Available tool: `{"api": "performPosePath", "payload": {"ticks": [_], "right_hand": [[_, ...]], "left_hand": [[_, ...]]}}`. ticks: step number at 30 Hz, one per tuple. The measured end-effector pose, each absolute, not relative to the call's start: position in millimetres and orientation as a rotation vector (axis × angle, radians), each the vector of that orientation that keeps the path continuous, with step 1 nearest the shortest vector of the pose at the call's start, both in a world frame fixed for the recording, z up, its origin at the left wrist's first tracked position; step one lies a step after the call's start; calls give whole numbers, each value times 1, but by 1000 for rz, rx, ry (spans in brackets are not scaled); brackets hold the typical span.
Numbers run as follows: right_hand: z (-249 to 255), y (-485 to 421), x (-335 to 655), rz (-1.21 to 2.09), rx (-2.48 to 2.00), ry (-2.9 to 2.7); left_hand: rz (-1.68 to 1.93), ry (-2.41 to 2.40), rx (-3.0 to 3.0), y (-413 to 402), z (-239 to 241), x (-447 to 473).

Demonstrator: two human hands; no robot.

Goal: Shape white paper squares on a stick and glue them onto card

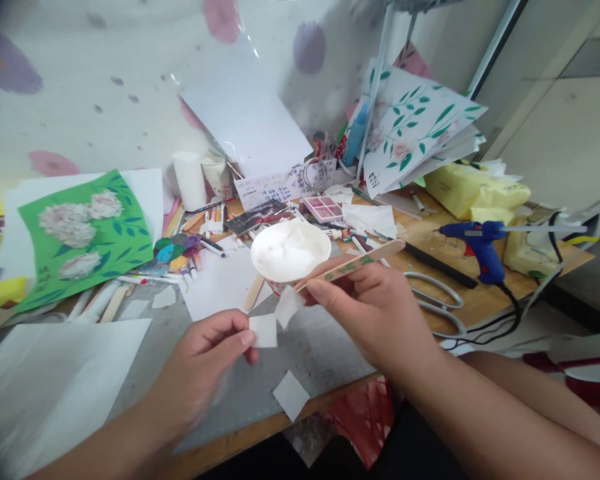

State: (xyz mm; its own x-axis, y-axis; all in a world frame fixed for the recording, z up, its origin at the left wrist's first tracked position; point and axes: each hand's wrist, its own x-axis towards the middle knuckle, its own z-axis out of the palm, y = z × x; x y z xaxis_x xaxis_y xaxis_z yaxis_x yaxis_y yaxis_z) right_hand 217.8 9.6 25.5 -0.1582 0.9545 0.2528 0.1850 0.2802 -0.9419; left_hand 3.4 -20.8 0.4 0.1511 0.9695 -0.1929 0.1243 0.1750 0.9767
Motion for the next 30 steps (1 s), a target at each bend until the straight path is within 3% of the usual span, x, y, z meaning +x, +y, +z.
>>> {"api": "performPosePath", "payload": {"ticks": [9,16,22,30], "right_hand": [[30,61,215,370,-1222,-1776],[30,39,214,228,-1056,-1723],[30,-17,194,1034,-944,-1811],[8,-23,192,1621,-773,-1279]], "left_hand": [[972,1182,1094,-18,-6,1],[1014,1117,1043,-20,-4,3],[981,1023,1083,-22,-3,3],[910,954,1189,-24,-6,2]]}}
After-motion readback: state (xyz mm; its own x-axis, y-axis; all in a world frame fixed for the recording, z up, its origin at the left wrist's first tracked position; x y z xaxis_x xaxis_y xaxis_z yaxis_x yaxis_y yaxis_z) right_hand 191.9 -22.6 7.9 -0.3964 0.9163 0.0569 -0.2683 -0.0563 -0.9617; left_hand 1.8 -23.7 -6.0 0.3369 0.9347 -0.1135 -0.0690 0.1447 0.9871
